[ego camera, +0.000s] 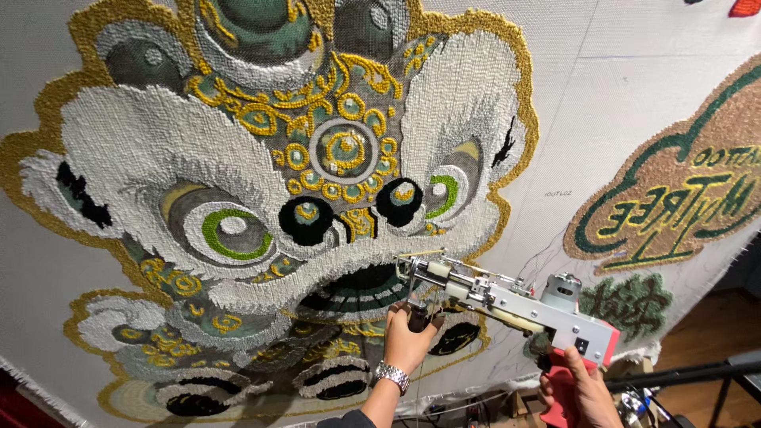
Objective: The person uses a tufting gun to apply yellow yarn onto a stretched canvas featuring a pre-drawn design of a stylized lion head. They guide the tool along the outlined sections, filling in details with consistent strokes.
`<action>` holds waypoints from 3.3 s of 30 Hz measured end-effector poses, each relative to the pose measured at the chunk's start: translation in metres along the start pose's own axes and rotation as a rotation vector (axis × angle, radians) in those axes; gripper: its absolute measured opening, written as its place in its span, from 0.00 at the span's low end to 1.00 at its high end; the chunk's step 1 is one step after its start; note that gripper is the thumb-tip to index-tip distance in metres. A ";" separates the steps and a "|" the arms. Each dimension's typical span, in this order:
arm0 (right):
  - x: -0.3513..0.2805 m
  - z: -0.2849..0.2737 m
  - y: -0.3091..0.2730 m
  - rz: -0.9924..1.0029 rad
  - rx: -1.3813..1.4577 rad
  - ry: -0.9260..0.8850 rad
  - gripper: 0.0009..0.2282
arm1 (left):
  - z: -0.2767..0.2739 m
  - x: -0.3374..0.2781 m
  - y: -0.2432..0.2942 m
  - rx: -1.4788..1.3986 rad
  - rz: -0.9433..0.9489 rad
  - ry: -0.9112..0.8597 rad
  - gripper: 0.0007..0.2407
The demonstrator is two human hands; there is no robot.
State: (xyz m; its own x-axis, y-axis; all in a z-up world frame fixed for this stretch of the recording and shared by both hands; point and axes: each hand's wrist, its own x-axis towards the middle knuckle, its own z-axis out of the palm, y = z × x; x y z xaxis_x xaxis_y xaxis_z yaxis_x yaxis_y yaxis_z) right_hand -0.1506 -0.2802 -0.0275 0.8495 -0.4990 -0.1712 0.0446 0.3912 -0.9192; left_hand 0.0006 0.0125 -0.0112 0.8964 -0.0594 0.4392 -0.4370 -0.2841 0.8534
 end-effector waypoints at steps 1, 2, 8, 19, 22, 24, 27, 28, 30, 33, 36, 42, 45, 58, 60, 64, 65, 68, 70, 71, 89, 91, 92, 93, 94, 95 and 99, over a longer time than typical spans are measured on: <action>-0.008 0.003 -0.002 -0.009 -0.005 -0.001 0.20 | -0.002 -0.002 -0.001 0.007 -0.049 -0.054 0.24; -0.014 0.007 -0.004 -0.010 0.007 -0.013 0.19 | -0.005 -0.003 -0.001 0.014 -0.097 -0.105 0.23; -0.042 0.011 -0.009 0.048 -0.109 0.058 0.21 | -0.012 -0.019 0.007 -0.098 -0.182 -0.085 0.35; -0.066 0.028 -0.015 0.035 -0.110 0.046 0.19 | -0.029 -0.034 0.020 -0.336 -0.428 -0.178 0.24; -0.064 0.023 -0.012 0.027 -0.085 -0.062 0.21 | -0.038 -0.039 0.027 -0.298 -0.393 -0.139 0.21; -0.066 0.024 -0.011 0.029 -0.056 -0.079 0.22 | -0.041 -0.041 0.033 -0.246 -0.323 -0.081 0.20; -0.074 0.025 -0.013 0.042 -0.011 -0.076 0.20 | -0.045 -0.045 0.040 -0.256 -0.465 -0.137 0.20; -0.076 0.026 -0.014 0.046 0.003 -0.072 0.19 | -0.045 -0.047 0.041 -0.280 -0.444 -0.131 0.20; -0.080 0.024 -0.017 0.082 0.004 -0.083 0.21 | -0.041 -0.048 0.041 -0.329 -0.397 -0.119 0.20; -0.082 0.023 -0.022 0.101 0.004 -0.079 0.20 | -0.037 -0.052 0.041 -0.436 -0.387 -0.118 0.22; -0.084 0.021 -0.024 0.086 -0.039 -0.084 0.21 | -0.036 -0.056 0.040 -0.399 -0.450 -0.145 0.22; -0.091 0.022 -0.030 0.092 -0.084 -0.092 0.21 | -0.038 -0.067 0.039 -0.360 -0.429 -0.114 0.21; -0.094 0.023 -0.031 0.088 -0.098 -0.100 0.21 | -0.036 -0.070 0.037 -0.394 -0.390 -0.082 0.20; -0.101 0.033 -0.039 0.095 -0.056 -0.073 0.22 | -0.037 -0.070 0.035 -0.413 -0.381 -0.064 0.11; -0.103 0.034 -0.039 0.105 -0.060 -0.055 0.21 | -0.037 -0.069 0.034 -0.446 -0.390 -0.074 0.10; -0.098 0.037 -0.042 0.114 -0.039 -0.111 0.23 | -0.036 -0.064 0.034 -0.421 -0.338 -0.069 0.12; -0.098 0.038 -0.043 0.123 -0.035 -0.103 0.22 | -0.036 -0.063 0.034 -0.407 -0.336 -0.067 0.12; -0.098 0.040 -0.046 0.135 -0.031 -0.091 0.22 | -0.037 -0.061 0.034 -0.390 -0.381 -0.081 0.12; -0.098 0.042 -0.047 0.135 -0.039 -0.097 0.23 | -0.037 -0.062 0.033 -0.425 -0.377 -0.075 0.12; -0.098 0.043 -0.047 0.148 -0.035 -0.093 0.23 | -0.036 -0.062 0.033 -0.460 -0.347 -0.061 0.11; -0.097 0.089 -0.015 0.242 -0.125 -0.277 0.24 | -0.094 -0.107 -0.010 -0.278 -0.514 0.150 0.11; -0.097 0.090 -0.009 0.314 -0.182 -0.253 0.26 | -0.100 -0.114 -0.013 -0.297 -0.573 0.164 0.11; -0.097 0.090 -0.006 0.325 -0.182 -0.271 0.26 | -0.101 -0.116 -0.013 -0.322 -0.574 0.178 0.12; -0.098 0.091 -0.001 0.336 -0.181 -0.289 0.27 | -0.103 -0.116 -0.014 -0.347 -0.576 0.193 0.13; -0.098 0.091 0.001 0.344 -0.181 -0.305 0.27 | -0.105 -0.116 -0.014 -0.370 -0.553 0.179 0.10; -0.096 0.093 0.002 0.352 -0.179 -0.300 0.27 | -0.107 -0.115 -0.013 -0.392 -0.530 0.165 0.08; -0.092 0.100 0.009 0.355 -0.147 -0.293 0.25 | -0.117 -0.108 -0.010 -0.372 -0.527 0.113 0.08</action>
State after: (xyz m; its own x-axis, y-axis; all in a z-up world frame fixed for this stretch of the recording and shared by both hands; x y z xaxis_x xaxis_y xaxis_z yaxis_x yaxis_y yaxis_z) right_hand -0.1756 -0.1539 0.0150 0.9120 -0.1076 -0.3958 -0.3318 0.3736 -0.8662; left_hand -0.1010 0.1341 -0.0338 0.9931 0.1041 -0.0546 0.0438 0.1034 0.9937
